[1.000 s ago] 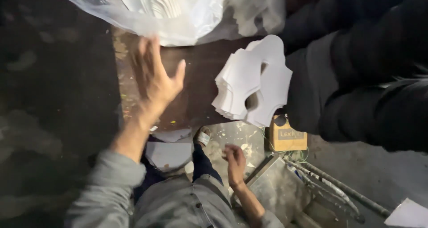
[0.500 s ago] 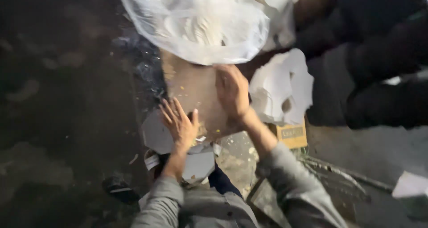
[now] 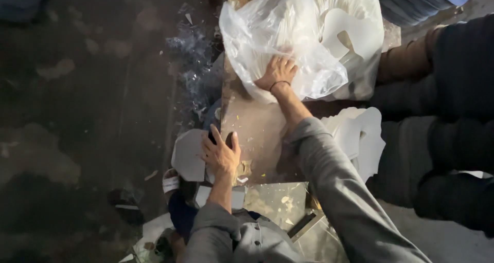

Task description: Sorting and peeling apart thin white paper or fabric parts on a production table and organizing them into stacks and bags.

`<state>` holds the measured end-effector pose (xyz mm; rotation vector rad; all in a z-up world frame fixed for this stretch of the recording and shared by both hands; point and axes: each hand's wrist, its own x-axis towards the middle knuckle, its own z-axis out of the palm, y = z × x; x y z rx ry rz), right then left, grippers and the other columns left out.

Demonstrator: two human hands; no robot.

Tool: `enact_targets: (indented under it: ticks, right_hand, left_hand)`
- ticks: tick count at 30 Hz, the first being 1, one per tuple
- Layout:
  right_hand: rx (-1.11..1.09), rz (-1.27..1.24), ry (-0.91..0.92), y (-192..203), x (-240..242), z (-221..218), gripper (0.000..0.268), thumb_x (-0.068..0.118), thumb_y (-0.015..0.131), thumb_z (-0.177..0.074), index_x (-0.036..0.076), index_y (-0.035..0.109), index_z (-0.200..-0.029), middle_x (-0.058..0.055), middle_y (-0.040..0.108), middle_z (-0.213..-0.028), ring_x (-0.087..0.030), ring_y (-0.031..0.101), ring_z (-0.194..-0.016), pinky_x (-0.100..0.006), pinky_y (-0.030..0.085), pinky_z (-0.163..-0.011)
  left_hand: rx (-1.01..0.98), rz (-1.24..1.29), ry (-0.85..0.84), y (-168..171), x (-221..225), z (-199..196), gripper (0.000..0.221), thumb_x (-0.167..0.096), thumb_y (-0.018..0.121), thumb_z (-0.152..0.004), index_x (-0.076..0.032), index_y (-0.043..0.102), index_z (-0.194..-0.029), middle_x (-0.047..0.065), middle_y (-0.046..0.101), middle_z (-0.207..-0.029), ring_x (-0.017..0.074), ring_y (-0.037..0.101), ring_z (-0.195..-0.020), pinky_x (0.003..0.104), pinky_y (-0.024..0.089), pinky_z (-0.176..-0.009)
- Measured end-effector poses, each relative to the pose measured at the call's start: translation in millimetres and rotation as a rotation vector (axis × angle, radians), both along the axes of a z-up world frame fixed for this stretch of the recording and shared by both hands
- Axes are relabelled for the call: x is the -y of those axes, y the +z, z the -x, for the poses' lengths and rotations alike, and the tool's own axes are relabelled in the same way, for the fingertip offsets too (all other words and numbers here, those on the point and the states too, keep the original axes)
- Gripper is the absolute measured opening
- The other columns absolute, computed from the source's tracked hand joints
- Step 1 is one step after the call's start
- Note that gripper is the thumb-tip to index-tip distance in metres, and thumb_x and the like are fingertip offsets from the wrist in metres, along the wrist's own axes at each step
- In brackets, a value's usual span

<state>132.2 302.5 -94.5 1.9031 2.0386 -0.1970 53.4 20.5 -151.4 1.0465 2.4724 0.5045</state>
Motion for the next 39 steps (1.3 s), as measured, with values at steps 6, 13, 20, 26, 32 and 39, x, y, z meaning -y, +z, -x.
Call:
enact_targets:
  ticks: [6,13,20,26,32,39]
  right_hand:
    - [-0.136,0.025,-0.001,-37.7,-20.6,-19.0,0.150,0.058,0.089,-0.058,-0.004,-0.002,-0.160,-0.037,0.011,-0.161,-0.056,0.016,-0.148,-0.064,0.021,-0.119]
    - [-0.176,0.027,-0.051,-13.6,18.9,-13.7,0.125,0.062,0.080,-0.073,0.015,0.006,-0.163,-0.035,0.000,-0.167,-0.059,0.015,-0.149,-0.073,0.025,-0.110]
    - [-0.368,-0.352,0.026,-32.9,-0.7,-40.5,0.129,0.066,0.082,-0.069,0.009,0.012,-0.161,-0.039,0.021,-0.158,-0.054,0.024,-0.147,-0.064,0.026,-0.115]
    - [-0.334,-0.350,0.028,-83.0,-36.5,-68.4,0.102,0.054,0.074,-0.084,-0.004,0.034,-0.157,-0.029,0.046,-0.154,-0.047,0.040,-0.145,-0.055,0.033,-0.119]
    - [-0.238,-0.334,-0.074,-65.2,-74.5,-67.3,0.099,0.047,0.079,-0.072,-0.002,0.044,-0.150,-0.028,0.052,-0.147,-0.047,0.049,-0.133,-0.048,0.039,-0.113]
    - [-0.280,-0.325,0.304,-129.7,-127.8,-128.5,0.098,0.049,0.089,-0.060,0.000,0.058,-0.139,-0.022,0.068,-0.123,-0.037,0.066,-0.107,-0.045,0.051,-0.096]
  left_hand:
    - [-0.025,0.023,0.020,-8.3,-2.7,-2.4,0.080,-0.064,0.058,-0.090,-0.017,0.043,-0.153,0.021,0.044,-0.149,0.0399,0.048,-0.134,0.065,0.036,-0.107]
    - [-0.004,0.033,0.020,-3.3,-3.5,-1.2,0.078,-0.064,0.057,-0.091,-0.015,0.047,-0.150,0.022,0.047,-0.148,0.0428,0.057,-0.119,0.057,0.040,-0.106]
    - [-0.038,-0.047,0.040,-4.5,-5.0,-1.1,0.074,-0.062,0.059,-0.091,-0.011,0.051,-0.145,0.023,0.052,-0.142,0.0428,0.060,-0.117,0.053,0.046,-0.099]
    - [-0.003,-0.038,0.030,2.8,-4.8,-1.3,0.073,-0.058,0.062,-0.090,-0.008,0.053,-0.142,0.020,0.055,-0.137,0.0417,0.061,-0.115,0.053,0.050,-0.092]
    - [0.107,-0.027,0.055,12.7,-7.7,3.0,0.071,-0.056,0.064,-0.089,-0.009,0.053,-0.141,0.019,0.054,-0.137,0.0410,0.063,-0.111,0.052,0.054,-0.086]
    - [0.099,-0.046,0.050,11.9,-8.9,3.1,0.071,-0.055,0.064,-0.090,-0.007,0.053,-0.141,0.020,0.055,-0.136,0.0399,0.063,-0.112,0.052,0.055,-0.084]
